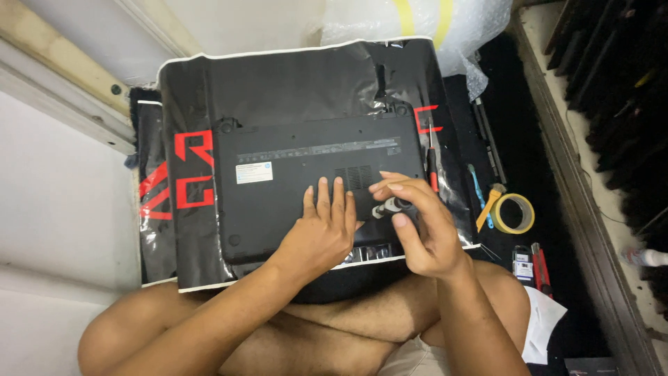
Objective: Using a screwdriver to remove screws from the back cover and prying open a component compartment of a laptop.
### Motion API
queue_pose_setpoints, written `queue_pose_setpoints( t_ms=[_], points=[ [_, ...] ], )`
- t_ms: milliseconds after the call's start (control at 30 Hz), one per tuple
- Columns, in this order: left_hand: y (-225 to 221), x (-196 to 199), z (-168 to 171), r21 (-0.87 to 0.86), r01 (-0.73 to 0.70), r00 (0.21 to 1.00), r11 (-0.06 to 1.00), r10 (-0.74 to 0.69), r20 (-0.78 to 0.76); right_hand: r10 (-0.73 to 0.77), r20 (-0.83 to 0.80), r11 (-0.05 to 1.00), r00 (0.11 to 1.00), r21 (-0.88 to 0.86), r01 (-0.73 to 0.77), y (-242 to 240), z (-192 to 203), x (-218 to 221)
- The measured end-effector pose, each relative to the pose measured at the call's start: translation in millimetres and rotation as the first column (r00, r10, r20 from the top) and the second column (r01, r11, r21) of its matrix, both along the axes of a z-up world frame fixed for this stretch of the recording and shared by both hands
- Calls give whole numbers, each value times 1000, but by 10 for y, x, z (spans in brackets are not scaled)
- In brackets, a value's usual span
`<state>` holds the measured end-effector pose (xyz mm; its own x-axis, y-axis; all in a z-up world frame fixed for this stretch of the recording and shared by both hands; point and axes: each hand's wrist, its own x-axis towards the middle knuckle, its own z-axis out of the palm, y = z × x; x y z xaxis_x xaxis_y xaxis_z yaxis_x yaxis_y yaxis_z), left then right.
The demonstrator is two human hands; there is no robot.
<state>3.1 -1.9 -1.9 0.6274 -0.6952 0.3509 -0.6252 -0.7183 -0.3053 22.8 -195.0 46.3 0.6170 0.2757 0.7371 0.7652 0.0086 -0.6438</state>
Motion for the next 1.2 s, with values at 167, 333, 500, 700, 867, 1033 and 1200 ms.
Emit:
queue_pose_setpoints(
  t_ms=[167,333,500,700,867,1033,1200],
  points=[
    [7,-16,-33,-11,0,1000,1000,0,13,-137,80,990,987,-22,139,-74,-87,-1],
    [-2,3,-7,-16,6,999,1000,-6,36,-122,56,991,991,-56,125,-120,11,-23],
    [-4,2,1,-1,22,999,1000,-22,29,-168,-68,986,983,-16,167,-329,-116,-39],
    [-15,-16,-36,-4,-25,997,1000,24,-68,-409,-455,784,791,269,560,-849,-241,27],
    [-26,-30,-41,-8,-56,997,998,55,-61,-664,-316,736,678,-118,666,-1028,-424,166],
    [-14,-1,53,28,13,1000,1000,-13,11,-760,-30,619,649,-338,709,-934,-502,178],
    [-17,-8,72,49,-13,997,999,17,-71,-732,-57,631,679,-433,644,-882,-564,151]
  ],
)
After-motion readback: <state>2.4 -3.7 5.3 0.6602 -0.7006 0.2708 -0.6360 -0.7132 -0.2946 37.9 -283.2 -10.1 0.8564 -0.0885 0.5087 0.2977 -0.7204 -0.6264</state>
